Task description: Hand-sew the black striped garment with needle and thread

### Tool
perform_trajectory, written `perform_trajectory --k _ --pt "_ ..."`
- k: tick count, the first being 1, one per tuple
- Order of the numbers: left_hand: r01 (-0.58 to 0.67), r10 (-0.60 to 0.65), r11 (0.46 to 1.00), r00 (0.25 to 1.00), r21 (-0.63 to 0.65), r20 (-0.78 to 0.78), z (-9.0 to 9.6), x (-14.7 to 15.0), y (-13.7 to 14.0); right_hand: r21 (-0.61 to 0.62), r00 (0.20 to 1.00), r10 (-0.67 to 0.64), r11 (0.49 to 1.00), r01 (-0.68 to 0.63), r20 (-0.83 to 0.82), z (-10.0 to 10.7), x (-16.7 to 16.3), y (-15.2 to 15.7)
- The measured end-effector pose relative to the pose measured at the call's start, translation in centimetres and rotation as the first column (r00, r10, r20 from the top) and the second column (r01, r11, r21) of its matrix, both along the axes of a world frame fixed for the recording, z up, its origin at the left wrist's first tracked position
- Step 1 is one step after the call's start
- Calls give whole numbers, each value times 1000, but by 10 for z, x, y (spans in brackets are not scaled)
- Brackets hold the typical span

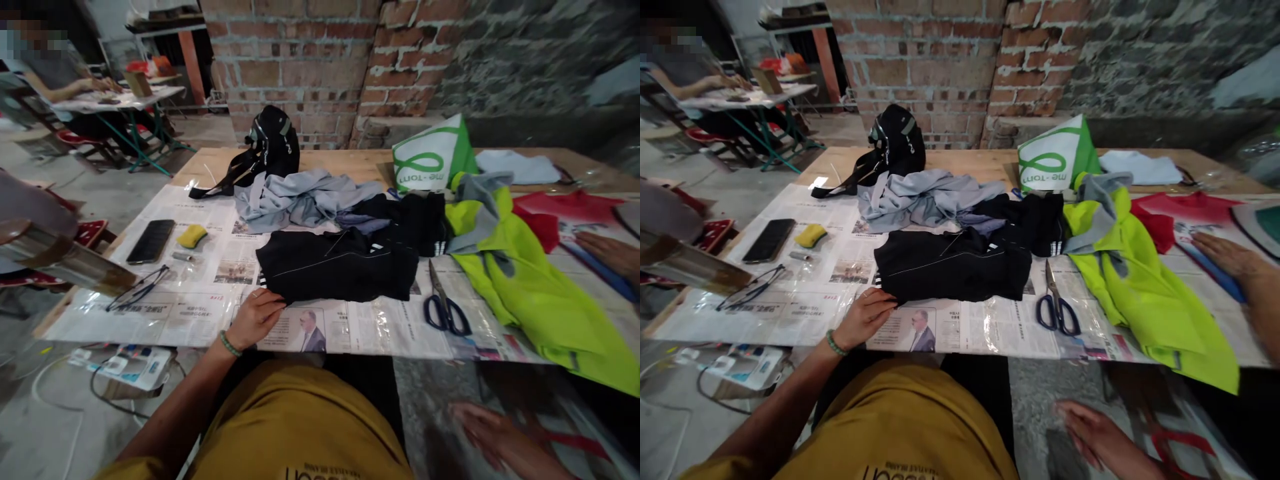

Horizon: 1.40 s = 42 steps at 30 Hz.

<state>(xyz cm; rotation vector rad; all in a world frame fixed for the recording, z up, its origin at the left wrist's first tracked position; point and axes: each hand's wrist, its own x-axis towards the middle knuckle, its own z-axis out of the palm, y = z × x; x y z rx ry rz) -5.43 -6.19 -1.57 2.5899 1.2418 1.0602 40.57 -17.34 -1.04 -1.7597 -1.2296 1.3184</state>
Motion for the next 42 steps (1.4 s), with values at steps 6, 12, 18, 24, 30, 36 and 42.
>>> perform_trajectory --k 6,12,18,24,30,36,42 --pt "-170 172 985 982 -38 72 -3 -19 -5 183 994 99 979 -88 -51 29 -62 70" --pt "-289 298 951 952 -108 70 -3 -41 -6 553 995 -92 828 95 -34 33 -121 157" --pt "-349 357 925 934 -152 27 -13 -51 1 479 988 -151 865 149 -35 -3 -128 209" --pt "-444 448 889 894 -106 10 -11 -48 27 419 977 -168 884 208 -131 -14 -125 216" --pt "-465 459 884 882 -42 -105 -7 -46 55 280 967 -201 930 239 -158 -3 -124 230" --pt "-555 554 829 799 69 -235 15 -22 52 236 934 -189 935 266 -304 0 -121 235" --pt "-208 216 975 971 83 -106 41 52 47 315 897 -169 896 312 -409 -7 -118 229"
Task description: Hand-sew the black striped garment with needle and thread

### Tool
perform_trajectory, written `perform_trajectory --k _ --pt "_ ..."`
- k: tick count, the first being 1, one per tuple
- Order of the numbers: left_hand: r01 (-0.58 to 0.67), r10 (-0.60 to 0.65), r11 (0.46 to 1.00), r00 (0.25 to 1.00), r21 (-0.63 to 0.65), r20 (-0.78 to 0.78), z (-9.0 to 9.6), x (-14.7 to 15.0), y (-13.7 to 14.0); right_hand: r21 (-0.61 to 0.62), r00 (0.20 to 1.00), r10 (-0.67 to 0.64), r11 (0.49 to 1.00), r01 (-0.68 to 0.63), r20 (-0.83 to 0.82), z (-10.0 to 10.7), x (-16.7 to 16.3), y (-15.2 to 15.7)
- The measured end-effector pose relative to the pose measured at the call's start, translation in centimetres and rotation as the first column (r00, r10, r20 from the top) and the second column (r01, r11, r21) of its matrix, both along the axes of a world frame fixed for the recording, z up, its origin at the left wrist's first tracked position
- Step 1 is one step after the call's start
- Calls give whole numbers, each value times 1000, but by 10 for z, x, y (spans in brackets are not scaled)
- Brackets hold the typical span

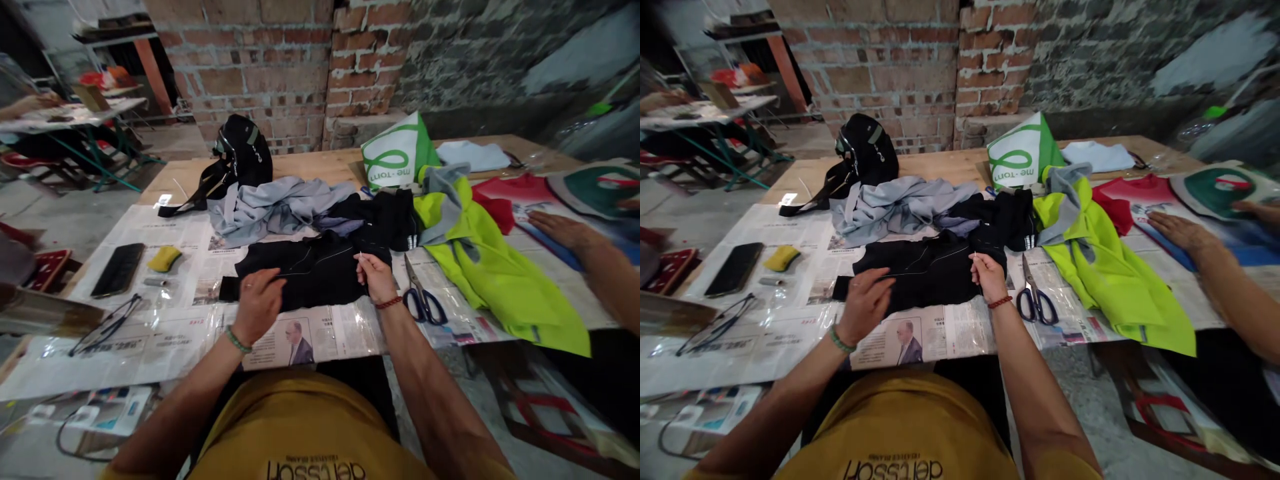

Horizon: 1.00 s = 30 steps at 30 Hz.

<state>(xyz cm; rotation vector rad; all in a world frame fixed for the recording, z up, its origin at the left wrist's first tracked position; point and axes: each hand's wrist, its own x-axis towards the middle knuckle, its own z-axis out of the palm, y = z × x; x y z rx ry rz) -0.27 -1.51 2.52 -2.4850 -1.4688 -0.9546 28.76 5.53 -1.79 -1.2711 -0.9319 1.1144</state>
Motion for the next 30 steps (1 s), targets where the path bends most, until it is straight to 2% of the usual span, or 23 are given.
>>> perform_trajectory --k 3,6,8,10,12,15,18,21,26,28,30 --pt "181 -189 977 980 -117 -60 -7 45 10 39 999 10 999 -8 -39 -1 1 -2" --pt "154 -189 969 965 -191 -181 -16 72 25 65 999 14 998 -10 -53 -2 1 -3" --pt "97 -135 975 973 -200 -187 -17 78 36 77 998 18 997 -13 -61 -2 1 -3" --pt "56 -86 976 988 -211 -132 -14 77 45 80 997 23 997 -17 -73 -3 2 -3" --pt "76 -85 967 996 -244 -26 -8 73 52 78 995 10 997 -3 -97 -1 3 -3" --pt "213 -155 919 969 -332 192 3 72 61 122 988 -54 990 72 -146 10 3 -6" --pt "327 -194 861 919 -390 343 13 77 70 239 984 -69 965 107 -163 29 0 -18" --pt "370 -193 830 893 -418 406 23 84 77 298 988 10 954 37 -156 47 -10 -36" --pt "351 -110 808 879 -473 464 35 90 82 232 955 146 969 -86 -257 54 -28 -47" --pt "347 -100 805 878 -480 468 34 87 80 209 942 131 976 -68 -308 52 -29 -41" --pt "354 -96 797 873 -489 477 29 83 76 200 940 57 980 12 -335 48 -26 -33"
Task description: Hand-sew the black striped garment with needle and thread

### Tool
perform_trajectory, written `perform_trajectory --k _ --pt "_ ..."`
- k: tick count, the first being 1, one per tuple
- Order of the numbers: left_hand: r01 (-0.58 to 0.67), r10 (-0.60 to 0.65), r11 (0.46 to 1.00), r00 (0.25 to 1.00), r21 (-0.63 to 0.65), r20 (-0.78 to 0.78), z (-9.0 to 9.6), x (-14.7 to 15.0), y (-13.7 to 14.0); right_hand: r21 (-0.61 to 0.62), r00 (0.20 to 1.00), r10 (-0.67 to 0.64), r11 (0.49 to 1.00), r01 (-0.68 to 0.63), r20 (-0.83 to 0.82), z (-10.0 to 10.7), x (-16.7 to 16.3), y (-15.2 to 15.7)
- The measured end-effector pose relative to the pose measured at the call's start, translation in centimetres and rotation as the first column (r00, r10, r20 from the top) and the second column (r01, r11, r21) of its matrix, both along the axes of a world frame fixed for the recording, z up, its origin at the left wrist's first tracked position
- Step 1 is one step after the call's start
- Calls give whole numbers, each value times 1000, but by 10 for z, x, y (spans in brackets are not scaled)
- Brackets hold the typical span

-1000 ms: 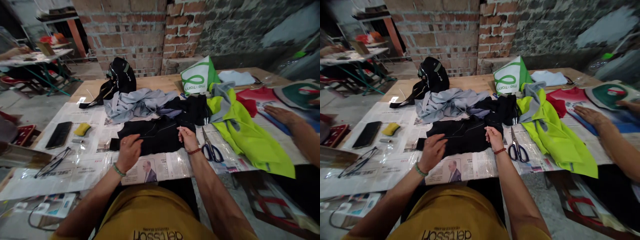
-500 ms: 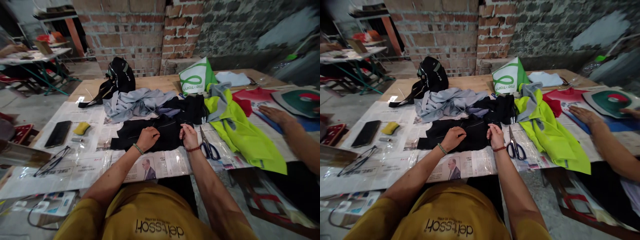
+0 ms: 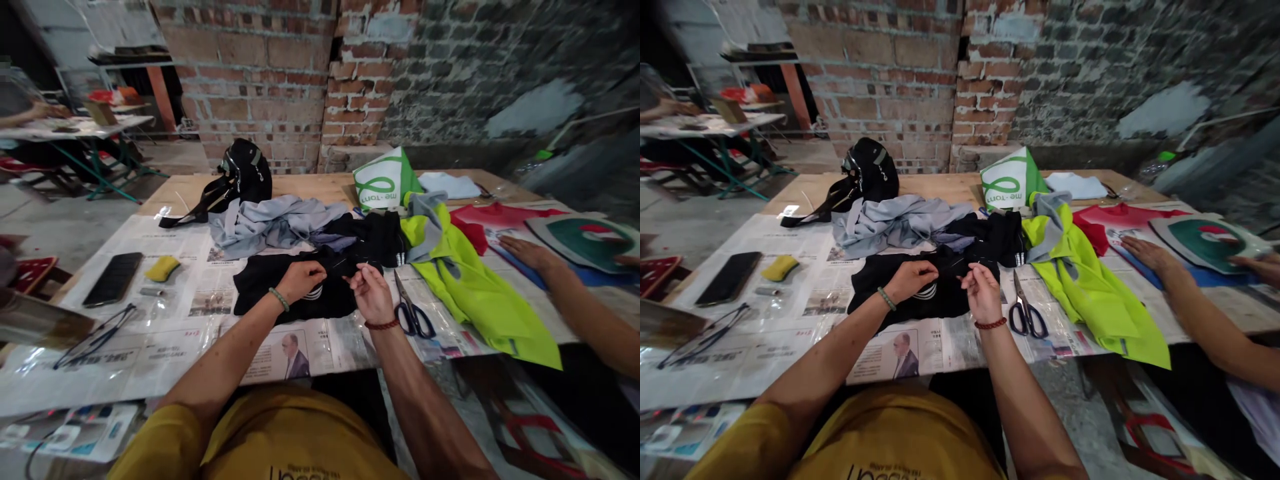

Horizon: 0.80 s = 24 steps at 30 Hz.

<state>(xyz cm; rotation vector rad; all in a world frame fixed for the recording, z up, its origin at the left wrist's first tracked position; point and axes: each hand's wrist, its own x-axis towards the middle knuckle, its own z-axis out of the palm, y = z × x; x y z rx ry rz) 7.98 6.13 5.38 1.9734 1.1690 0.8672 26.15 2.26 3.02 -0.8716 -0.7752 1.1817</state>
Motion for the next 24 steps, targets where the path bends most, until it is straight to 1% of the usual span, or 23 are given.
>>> perform_trajectory --k 2,4,7,9,11,13,15,17,19,22,23,24 --pt "0 0 1000 1000 -16 1 -9 -6 -5 -5 997 -79 997 79 9 -5 4 6" --pt "-7 7 1000 999 -2 -36 -18 -13 -11 0 991 -127 992 127 40 -9 8 9" --pt "-24 32 997 994 75 -103 -28 -20 -21 17 982 -171 985 170 80 -16 12 8" --pt "-47 66 988 989 145 -133 -30 -22 -29 15 977 -190 982 190 98 -18 12 5" --pt "-56 106 970 973 237 -206 -29 -23 -35 14 973 -201 980 200 111 -18 10 1" --pt "-13 125 946 937 324 -327 -25 -24 -39 27 971 -205 979 203 126 -17 7 -2" --pt "54 136 923 880 381 -454 -19 -26 -41 44 967 -203 979 199 151 -14 4 -4" --pt "82 184 900 820 429 -542 -13 -29 -39 58 963 -202 979 195 176 -11 0 -5" --pt "73 262 862 784 501 -563 -6 -31 -34 67 959 -212 977 203 190 -9 -3 -6" --pt "71 322 797 790 599 -522 -3 -33 -29 76 955 -234 972 224 181 -8 -6 -4" --pt "74 323 793 790 605 -520 -4 -33 -29 76 955 -239 970 229 175 -9 -6 -4" --pt "73 321 801 785 594 -530 -7 -33 -30 76 955 -242 970 232 171 -10 -5 -3"
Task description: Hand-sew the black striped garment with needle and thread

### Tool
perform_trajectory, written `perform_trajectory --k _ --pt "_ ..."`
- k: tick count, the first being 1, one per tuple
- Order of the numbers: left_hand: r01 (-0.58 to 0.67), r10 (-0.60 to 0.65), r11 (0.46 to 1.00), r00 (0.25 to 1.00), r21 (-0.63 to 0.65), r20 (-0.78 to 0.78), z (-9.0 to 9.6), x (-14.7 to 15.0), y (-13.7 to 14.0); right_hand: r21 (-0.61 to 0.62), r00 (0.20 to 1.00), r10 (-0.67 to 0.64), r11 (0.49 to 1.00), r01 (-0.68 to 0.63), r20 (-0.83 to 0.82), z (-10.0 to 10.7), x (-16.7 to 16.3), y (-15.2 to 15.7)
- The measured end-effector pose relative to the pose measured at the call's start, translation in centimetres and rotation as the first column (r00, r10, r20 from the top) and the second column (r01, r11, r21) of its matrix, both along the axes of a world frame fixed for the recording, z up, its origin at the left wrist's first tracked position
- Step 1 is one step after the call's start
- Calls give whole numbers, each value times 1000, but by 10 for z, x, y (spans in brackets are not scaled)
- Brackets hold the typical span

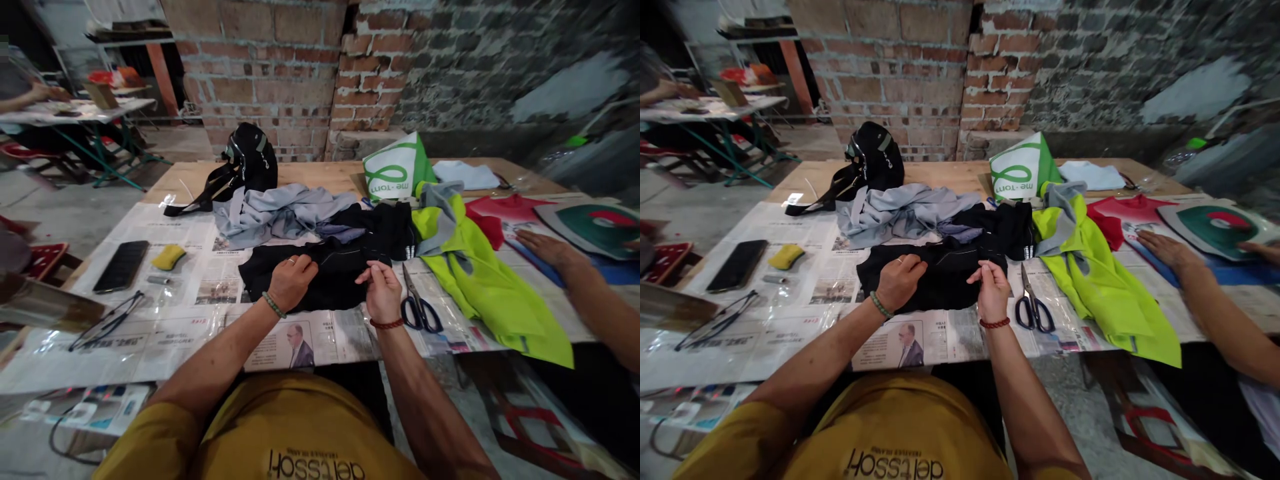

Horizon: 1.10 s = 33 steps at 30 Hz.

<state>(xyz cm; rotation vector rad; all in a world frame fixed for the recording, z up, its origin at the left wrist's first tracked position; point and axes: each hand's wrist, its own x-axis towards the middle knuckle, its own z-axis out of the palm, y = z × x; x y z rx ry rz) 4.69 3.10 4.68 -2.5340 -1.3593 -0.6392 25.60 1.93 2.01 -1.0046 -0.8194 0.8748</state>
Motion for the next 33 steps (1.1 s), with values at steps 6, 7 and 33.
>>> perform_trajectory --k 6,7,33 --pt "-122 122 960 992 -251 -17 -32 0 -23 -28 999 14 1000 -13 31 -12 10 -3" --pt "-132 134 955 991 -265 -10 -36 1 -26 -31 999 30 999 -29 25 -12 10 -5" --pt "127 -54 985 869 -117 491 -58 12 -12 -203 454 244 969 -137 857 -36 -16 -52"
